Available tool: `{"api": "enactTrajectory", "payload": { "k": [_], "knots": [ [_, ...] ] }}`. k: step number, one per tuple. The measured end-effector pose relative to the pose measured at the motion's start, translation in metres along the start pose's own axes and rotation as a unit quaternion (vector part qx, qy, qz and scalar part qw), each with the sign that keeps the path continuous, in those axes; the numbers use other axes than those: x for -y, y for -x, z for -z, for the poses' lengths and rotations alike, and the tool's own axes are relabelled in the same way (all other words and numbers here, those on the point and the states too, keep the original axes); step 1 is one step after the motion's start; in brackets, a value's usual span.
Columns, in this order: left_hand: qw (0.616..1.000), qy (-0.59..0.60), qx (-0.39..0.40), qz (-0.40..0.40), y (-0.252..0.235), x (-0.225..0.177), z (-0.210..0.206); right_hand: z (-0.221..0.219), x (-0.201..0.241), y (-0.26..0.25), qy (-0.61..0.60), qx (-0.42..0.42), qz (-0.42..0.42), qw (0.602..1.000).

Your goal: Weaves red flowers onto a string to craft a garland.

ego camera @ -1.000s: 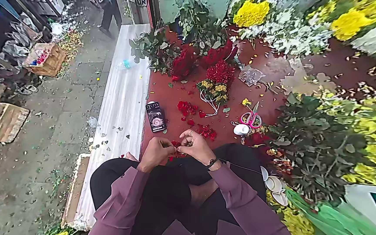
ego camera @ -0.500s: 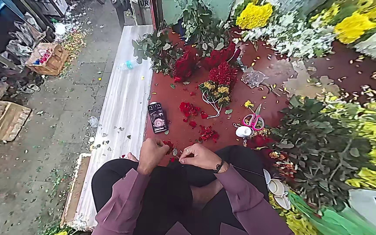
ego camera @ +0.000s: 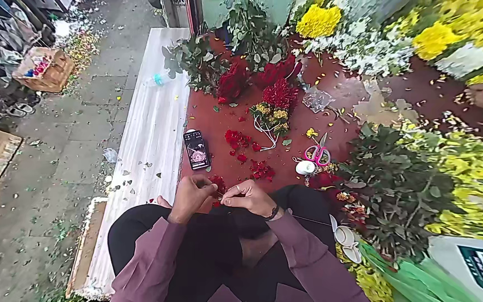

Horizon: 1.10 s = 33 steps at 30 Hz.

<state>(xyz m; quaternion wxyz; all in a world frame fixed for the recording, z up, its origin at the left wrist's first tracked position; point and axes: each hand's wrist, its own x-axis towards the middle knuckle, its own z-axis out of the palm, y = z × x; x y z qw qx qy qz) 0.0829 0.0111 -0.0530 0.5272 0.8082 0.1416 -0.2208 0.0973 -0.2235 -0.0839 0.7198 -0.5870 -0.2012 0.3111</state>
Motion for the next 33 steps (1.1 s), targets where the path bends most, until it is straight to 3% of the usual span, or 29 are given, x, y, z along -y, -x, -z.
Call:
{"api": "enactTrajectory", "payload": {
  "k": [3,5,7,9,12,15,18,23,26,33],
  "knots": [
    [0.994,-0.049,0.099,0.028,0.002,-0.004,0.007,0.027,0.008,0.008,-0.01,-0.056,-0.046,0.997],
    [0.989,-0.071,0.129,0.034,0.002,-0.005,0.005,0.05,0.008,0.011,0.016,-0.052,-0.144,0.988],
    [0.986,-0.095,0.126,0.044,0.001,-0.003,0.002,0.075,-0.005,-0.001,0.109,-0.057,-0.257,0.959],
    [0.983,-0.122,0.122,0.057,0.001,-0.004,0.001,0.098,-0.031,-0.026,0.264,-0.108,-0.332,0.899],
    [0.983,-0.129,0.115,0.056,-0.001,-0.004,0.001,0.124,-0.085,-0.06,0.449,-0.211,-0.297,0.816],
    [0.986,-0.111,0.109,0.051,-0.001,0.0,0.002,0.133,-0.124,-0.081,0.533,-0.212,-0.291,0.766],
    [0.988,-0.106,0.093,0.057,0.001,0.0,0.005,0.122,-0.108,-0.081,0.481,-0.233,-0.319,0.782],
    [0.988,-0.111,0.093,0.059,0.0,-0.008,0.004,0.109,-0.057,-0.062,0.249,-0.278,-0.275,0.886],
    [0.988,-0.109,0.092,0.058,0.001,-0.006,0.004,0.084,-0.035,-0.05,0.106,-0.274,-0.236,0.926],
    [0.989,-0.112,0.084,0.05,-0.002,-0.004,0.003,0.041,-0.009,-0.017,0.01,-0.265,-0.169,0.949]
  ]
}}
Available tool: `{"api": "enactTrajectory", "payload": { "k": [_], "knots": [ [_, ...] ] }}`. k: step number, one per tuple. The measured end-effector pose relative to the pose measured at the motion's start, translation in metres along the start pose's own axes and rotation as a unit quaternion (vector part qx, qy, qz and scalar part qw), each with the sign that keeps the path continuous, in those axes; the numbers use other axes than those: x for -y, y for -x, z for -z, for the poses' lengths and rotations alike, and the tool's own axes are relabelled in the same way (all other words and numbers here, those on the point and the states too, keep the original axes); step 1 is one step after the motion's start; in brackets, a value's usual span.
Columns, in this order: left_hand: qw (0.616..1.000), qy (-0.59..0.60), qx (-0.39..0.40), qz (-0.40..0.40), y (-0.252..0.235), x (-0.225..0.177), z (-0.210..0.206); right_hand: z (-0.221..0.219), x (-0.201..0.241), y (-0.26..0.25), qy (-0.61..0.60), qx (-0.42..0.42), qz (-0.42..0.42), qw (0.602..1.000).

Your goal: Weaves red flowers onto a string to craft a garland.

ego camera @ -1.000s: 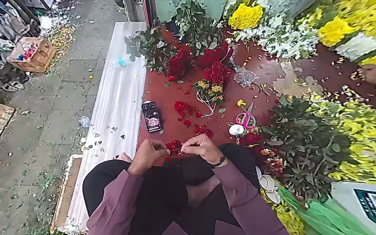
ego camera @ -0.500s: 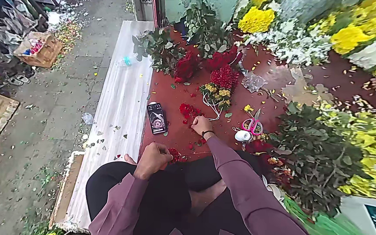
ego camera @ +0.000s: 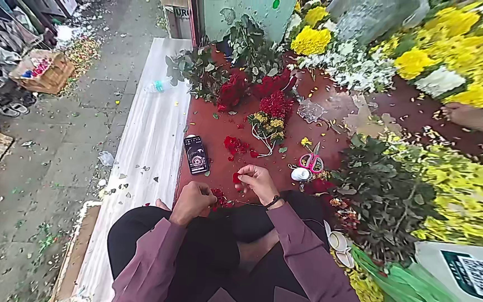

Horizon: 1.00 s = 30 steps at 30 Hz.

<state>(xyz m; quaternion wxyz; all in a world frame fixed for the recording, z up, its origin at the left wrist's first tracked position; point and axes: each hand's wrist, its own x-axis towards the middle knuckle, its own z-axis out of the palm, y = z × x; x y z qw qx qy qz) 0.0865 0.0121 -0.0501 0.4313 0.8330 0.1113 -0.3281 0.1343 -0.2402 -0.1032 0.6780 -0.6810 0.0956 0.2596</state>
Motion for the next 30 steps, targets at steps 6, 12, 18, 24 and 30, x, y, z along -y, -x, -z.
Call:
{"api": "enactTrajectory", "payload": {
  "k": [6,12,18,24,30],
  "knots": [
    [1.0,-0.008,0.005,0.006,-0.002,0.0,-0.002,0.003,-0.002,0.007,-0.009,0.03,0.061,0.998],
    [1.0,0.0,0.003,-0.006,-0.003,0.002,-0.003,0.004,-0.005,0.005,0.038,0.039,0.132,0.99],
    [1.0,-0.005,-0.011,-0.001,-0.002,0.002,-0.001,-0.007,-0.002,0.011,0.05,0.007,0.157,0.986],
    [0.999,-0.002,-0.032,0.007,-0.004,0.0,-0.002,-0.032,0.004,0.034,-0.098,-0.001,0.111,0.989],
    [0.995,0.086,0.034,-0.04,-0.001,-0.005,-0.005,-0.052,0.002,0.046,-0.104,0.02,0.007,0.994]
  ]
}}
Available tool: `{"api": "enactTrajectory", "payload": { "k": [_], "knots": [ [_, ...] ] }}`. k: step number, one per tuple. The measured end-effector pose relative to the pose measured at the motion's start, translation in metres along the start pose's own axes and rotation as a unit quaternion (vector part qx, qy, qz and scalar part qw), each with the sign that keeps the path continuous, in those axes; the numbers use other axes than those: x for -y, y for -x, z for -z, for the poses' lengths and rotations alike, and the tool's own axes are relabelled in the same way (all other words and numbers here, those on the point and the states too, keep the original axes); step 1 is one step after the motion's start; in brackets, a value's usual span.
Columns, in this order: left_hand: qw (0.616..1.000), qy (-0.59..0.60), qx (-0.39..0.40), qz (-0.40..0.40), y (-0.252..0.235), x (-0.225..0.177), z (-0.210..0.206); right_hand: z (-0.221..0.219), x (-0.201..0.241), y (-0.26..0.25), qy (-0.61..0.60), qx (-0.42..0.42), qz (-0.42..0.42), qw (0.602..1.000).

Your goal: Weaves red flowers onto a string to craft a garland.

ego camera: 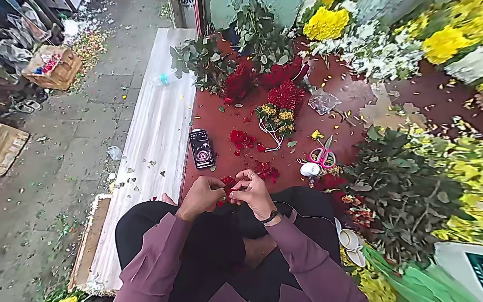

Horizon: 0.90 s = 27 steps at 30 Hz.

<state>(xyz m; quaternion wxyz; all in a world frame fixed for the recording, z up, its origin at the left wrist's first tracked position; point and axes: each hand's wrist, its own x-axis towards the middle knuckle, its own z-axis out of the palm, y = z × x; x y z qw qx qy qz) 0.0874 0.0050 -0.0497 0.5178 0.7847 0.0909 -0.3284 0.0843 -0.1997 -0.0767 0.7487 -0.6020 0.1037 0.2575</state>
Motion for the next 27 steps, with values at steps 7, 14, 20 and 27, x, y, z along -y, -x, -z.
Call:
{"api": "enactTrajectory", "payload": {
  "k": [7,14,20,27],
  "knots": [
    [0.999,-0.028,0.005,-0.04,-0.001,0.001,-0.004,0.0,-0.002,-0.004,0.054,-0.026,-0.043,0.997],
    [0.997,-0.061,-0.038,-0.04,-0.002,0.004,0.0,0.021,-0.003,-0.008,0.217,0.022,0.002,0.976],
    [0.997,-0.034,-0.07,-0.007,0.0,0.002,0.007,0.034,-0.011,-0.023,0.309,0.121,0.044,0.942],
    [0.989,-0.028,-0.135,0.055,0.001,0.005,0.01,0.045,0.001,-0.018,0.278,0.193,0.092,0.937]
  ]
}}
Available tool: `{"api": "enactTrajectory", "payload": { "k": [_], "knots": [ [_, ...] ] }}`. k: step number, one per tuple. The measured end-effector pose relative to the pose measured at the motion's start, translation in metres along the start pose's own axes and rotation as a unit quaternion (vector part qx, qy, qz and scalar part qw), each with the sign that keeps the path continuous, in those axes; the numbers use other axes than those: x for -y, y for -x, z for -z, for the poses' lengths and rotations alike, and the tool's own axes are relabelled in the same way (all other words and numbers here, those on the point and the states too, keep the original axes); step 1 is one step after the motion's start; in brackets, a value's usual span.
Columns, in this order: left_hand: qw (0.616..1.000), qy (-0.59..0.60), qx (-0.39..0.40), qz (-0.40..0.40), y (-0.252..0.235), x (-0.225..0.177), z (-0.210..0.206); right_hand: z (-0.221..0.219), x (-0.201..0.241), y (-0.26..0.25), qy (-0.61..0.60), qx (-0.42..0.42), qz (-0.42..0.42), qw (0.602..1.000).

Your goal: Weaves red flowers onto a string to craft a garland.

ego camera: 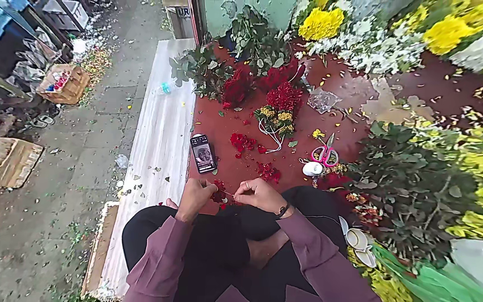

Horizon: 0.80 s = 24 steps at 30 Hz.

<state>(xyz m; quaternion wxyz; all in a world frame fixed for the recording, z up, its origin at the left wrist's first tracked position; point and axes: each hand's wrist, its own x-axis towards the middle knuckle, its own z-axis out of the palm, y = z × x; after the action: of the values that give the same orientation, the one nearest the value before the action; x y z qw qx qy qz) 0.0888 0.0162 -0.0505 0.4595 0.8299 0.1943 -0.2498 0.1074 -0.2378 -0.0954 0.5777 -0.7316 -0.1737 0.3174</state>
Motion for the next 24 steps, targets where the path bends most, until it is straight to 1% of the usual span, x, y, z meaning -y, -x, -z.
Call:
{"api": "enactTrajectory", "payload": {
  "k": [2,3,4,5,6,7,8,9,10,11,12,13,14,16,19,20,22,24],
  "knots": [
    [0.996,-0.085,0.006,0.008,-0.001,-0.001,-0.002,-0.01,0.005,0.002,-0.031,0.041,0.056,0.997],
    [0.99,-0.138,0.041,0.004,0.0,-0.003,-0.004,-0.013,0.008,0.002,-0.059,0.042,0.081,0.994],
    [0.98,-0.17,0.103,-0.015,0.003,-0.003,-0.005,-0.014,0.01,0.0,-0.081,0.034,0.097,0.991],
    [0.966,-0.171,0.184,-0.064,0.006,-0.004,-0.005,-0.013,0.009,-0.003,-0.095,0.024,0.102,0.99],
    [0.947,-0.126,0.264,-0.132,0.008,-0.005,-0.004,-0.011,0.003,-0.007,-0.107,0.023,0.091,0.99],
    [0.927,-0.04,0.317,-0.197,0.01,-0.007,-0.003,-0.008,-0.004,-0.01,-0.128,0.032,0.064,0.989],
    [0.914,0.059,0.321,-0.242,0.01,-0.011,-0.003,-0.007,-0.012,-0.01,-0.167,0.049,0.029,0.984],
    [0.917,0.133,0.278,-0.254,0.011,-0.015,-0.001,-0.01,-0.016,-0.009,-0.222,0.057,-0.007,0.973],
    [0.932,0.169,0.206,-0.246,0.01,-0.017,0.001,-0.016,-0.015,-0.006,-0.26,0.062,-0.032,0.963],
    [0.953,0.164,0.12,-0.225,0.006,-0.016,0.001,-0.022,-0.011,-0.006,-0.265,0.064,-0.012,0.962],
    [0.971,0.125,0.045,-0.199,0.002,-0.013,0.0,-0.025,-0.005,-0.007,-0.249,0.064,0.022,0.966],
    [0.982,0.079,-0.004,-0.174,0.0,-0.009,-0.002,-0.026,0.001,-0.007,-0.229,0.063,0.057,0.97],
    [0.987,0.04,-0.023,-0.156,-0.001,-0.006,-0.004,-0.024,0.006,-0.006,-0.212,0.053,0.081,0.972],
    [0.99,-0.022,-0.009,-0.137,0.002,-0.002,-0.003,-0.017,0.012,-0.001,-0.201,0.01,0.094,0.975],
    [0.985,-0.095,0.034,-0.143,0.002,-0.006,-0.002,0.001,0.009,0.004,-0.214,-0.048,0.073,0.973],
    [0.982,-0.11,0.053,-0.142,0.001,-0.008,-0.003,0.006,0.007,0.004,-0.216,-0.05,0.065,0.973],
    [0.979,-0.135,0.075,-0.132,0.001,-0.007,-0.007,0.013,0.004,0.004,-0.193,-0.024,0.035,0.98],
    [0.979,-0.148,0.089,-0.108,0.002,-0.004,-0.008,0.025,-0.001,0.001,-0.144,0.0,-0.023,0.989]
  ]
}}
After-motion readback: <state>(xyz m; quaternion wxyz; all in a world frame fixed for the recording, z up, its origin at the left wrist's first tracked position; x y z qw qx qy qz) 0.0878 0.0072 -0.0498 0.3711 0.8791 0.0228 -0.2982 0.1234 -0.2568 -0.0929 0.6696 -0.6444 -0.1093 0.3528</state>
